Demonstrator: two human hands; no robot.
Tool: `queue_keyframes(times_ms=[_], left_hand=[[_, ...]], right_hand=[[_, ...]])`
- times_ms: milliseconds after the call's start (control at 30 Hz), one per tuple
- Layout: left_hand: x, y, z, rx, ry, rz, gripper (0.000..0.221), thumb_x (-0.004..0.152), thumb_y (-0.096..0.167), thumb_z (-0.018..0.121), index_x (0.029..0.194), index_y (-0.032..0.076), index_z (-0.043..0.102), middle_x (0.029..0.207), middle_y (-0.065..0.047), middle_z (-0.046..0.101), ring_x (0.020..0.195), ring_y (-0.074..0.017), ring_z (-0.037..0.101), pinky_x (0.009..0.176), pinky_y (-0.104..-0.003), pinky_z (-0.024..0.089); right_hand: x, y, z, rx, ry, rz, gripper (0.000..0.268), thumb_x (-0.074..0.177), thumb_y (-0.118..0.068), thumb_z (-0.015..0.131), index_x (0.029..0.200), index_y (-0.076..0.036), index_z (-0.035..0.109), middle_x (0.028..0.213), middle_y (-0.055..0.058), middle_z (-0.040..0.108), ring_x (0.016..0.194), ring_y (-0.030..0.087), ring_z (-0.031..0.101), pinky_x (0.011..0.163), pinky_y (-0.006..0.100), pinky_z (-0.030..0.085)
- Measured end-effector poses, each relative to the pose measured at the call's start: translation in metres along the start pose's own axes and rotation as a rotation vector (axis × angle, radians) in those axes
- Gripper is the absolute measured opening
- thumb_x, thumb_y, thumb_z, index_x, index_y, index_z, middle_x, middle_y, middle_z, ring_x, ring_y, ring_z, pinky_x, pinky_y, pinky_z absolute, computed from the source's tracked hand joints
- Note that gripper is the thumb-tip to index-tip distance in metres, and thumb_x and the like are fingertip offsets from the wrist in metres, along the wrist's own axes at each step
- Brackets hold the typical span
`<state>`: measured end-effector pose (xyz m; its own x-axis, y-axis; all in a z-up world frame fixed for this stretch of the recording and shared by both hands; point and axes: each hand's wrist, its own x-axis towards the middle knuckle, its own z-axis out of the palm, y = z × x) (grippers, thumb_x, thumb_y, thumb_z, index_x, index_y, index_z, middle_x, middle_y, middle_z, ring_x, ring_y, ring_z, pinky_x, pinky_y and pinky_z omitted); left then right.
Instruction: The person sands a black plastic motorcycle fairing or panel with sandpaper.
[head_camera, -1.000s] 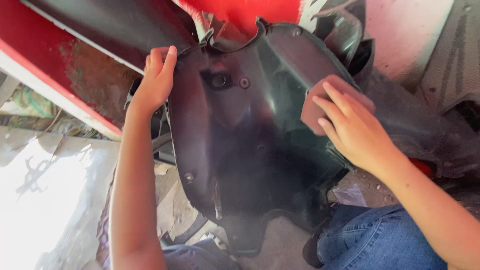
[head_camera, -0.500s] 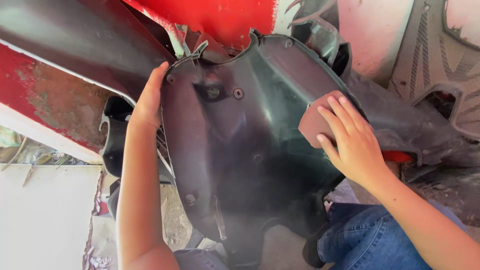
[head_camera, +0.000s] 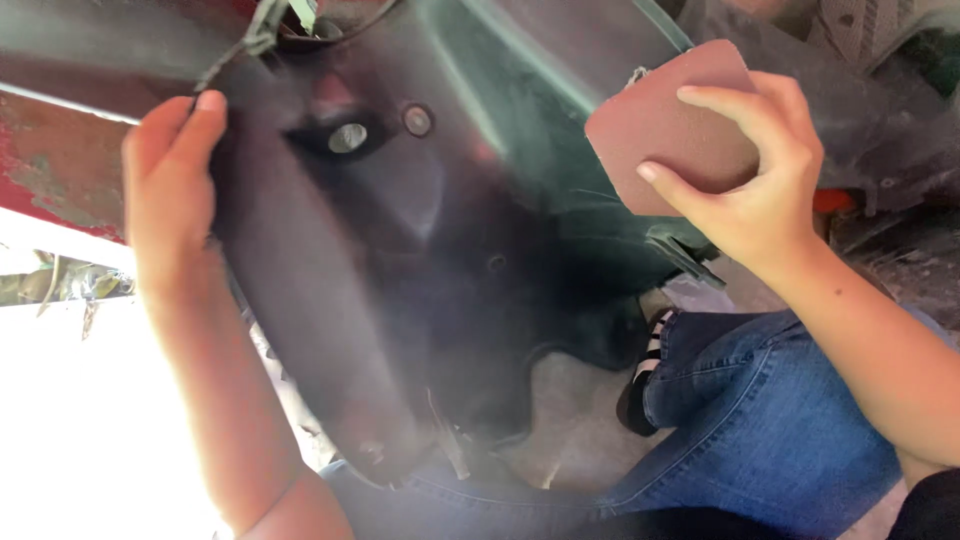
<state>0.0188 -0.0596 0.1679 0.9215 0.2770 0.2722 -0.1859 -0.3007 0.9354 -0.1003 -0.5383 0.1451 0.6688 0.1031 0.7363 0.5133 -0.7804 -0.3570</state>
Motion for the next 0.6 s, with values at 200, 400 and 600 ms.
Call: queue_keyframes(times_ms=[200, 400, 600], left_hand=[[-0.024, 0.014, -0.026, 0.040, 0.080, 0.137, 0.052, 0.106, 0.038, 0.076, 0.139, 0.001, 0.060, 0.134, -0.006, 0.064, 0.120, -0.0128, 0.059, 0.109, -0.029, 0.047], [-0.055, 0.066, -0.009, 0.362, -0.053, 0.229, 0.049, 0.107, 0.044, 0.060, 0.132, 0.002, 0.057, 0.130, -0.006, 0.057, 0.117, -0.0155, 0.054, 0.101, -0.030, 0.040], [-0.067, 0.098, -0.015, 0.304, -0.088, 0.015, 0.047, 0.109, 0.046, 0.049, 0.125, 0.004, 0.063, 0.103, -0.007, 0.060, 0.099, -0.0149, 0.050, 0.091, -0.029, 0.043]], right_hand=[[-0.002, 0.012, 0.004, -0.018, 0.027, -0.141, 0.058, 0.088, -0.015, 0.098, 0.133, -0.010, 0.061, 0.135, 0.017, 0.053, 0.124, 0.033, 0.060, 0.104, 0.044, 0.053], [0.005, 0.001, 0.007, -0.397, -0.006, -0.152, 0.057, 0.090, -0.033, 0.089, 0.137, -0.014, 0.064, 0.150, 0.026, 0.043, 0.139, 0.037, 0.037, 0.114, 0.052, 0.037], [-0.028, -0.012, 0.020, -0.508, -0.170, -0.181, 0.059, 0.102, -0.030, 0.070, 0.153, -0.004, 0.056, 0.169, 0.018, 0.041, 0.158, 0.035, 0.036, 0.127, 0.054, 0.025]])
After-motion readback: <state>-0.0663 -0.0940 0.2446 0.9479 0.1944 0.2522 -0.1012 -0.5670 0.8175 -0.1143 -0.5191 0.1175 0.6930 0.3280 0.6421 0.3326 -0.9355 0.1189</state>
